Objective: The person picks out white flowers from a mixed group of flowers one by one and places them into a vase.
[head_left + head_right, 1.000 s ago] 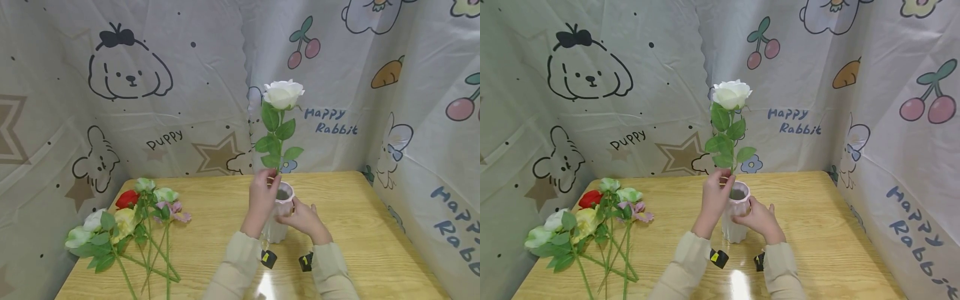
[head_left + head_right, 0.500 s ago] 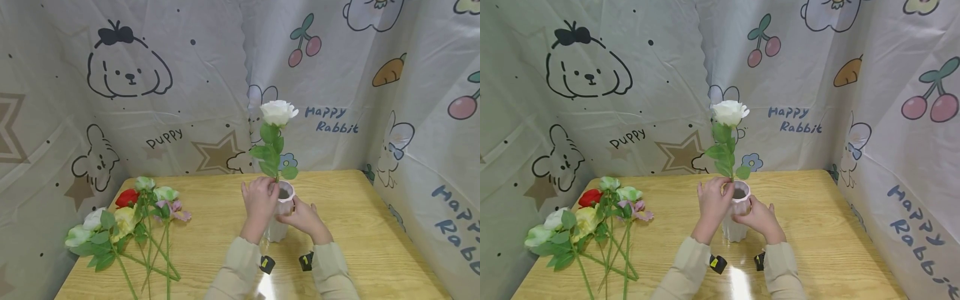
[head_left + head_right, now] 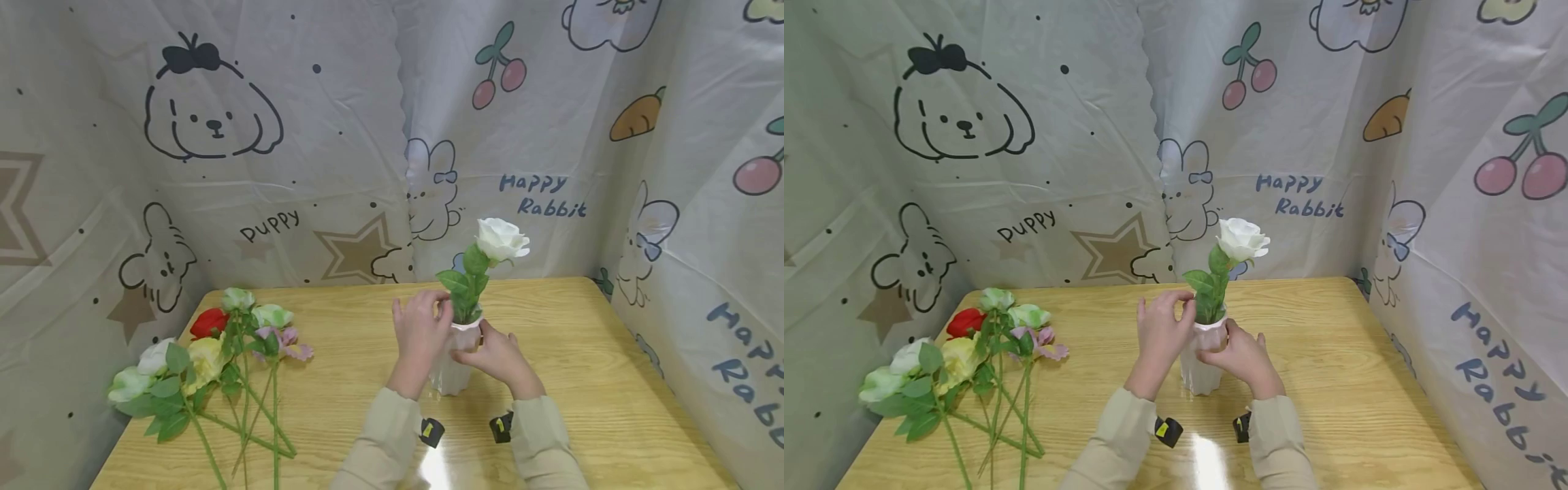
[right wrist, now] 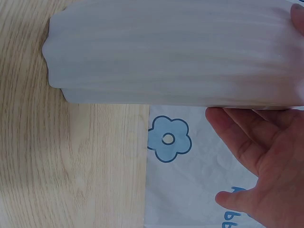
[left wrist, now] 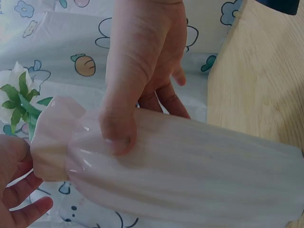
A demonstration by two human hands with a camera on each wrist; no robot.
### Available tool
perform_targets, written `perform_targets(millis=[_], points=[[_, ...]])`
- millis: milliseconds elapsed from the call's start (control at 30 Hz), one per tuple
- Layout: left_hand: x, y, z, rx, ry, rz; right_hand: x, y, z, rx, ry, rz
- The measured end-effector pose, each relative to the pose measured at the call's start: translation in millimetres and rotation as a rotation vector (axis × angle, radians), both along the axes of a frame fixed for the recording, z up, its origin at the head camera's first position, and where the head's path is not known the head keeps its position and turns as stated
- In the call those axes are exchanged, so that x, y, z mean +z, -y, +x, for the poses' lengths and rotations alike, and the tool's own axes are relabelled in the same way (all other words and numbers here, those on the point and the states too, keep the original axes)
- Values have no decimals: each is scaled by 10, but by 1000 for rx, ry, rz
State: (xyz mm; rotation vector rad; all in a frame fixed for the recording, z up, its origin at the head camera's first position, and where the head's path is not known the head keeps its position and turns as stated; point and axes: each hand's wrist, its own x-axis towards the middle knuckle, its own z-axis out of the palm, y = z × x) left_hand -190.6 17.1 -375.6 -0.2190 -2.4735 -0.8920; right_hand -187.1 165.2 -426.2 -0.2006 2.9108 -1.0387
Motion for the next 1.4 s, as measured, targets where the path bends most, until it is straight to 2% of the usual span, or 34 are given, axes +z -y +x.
perform_targets(millis=[200, 500, 1100, 1400], points=[[6, 108, -26, 37, 18, -37, 6, -4, 2, -5, -1, -6], [-79, 339, -86, 58, 33, -57, 6, -6, 2, 7, -5, -28], [-217, 842, -76, 145, 67, -146, 0, -8, -2, 9, 16, -35], [-280, 1152, -77, 195, 87, -132, -17, -20, -13, 8, 22, -45]])
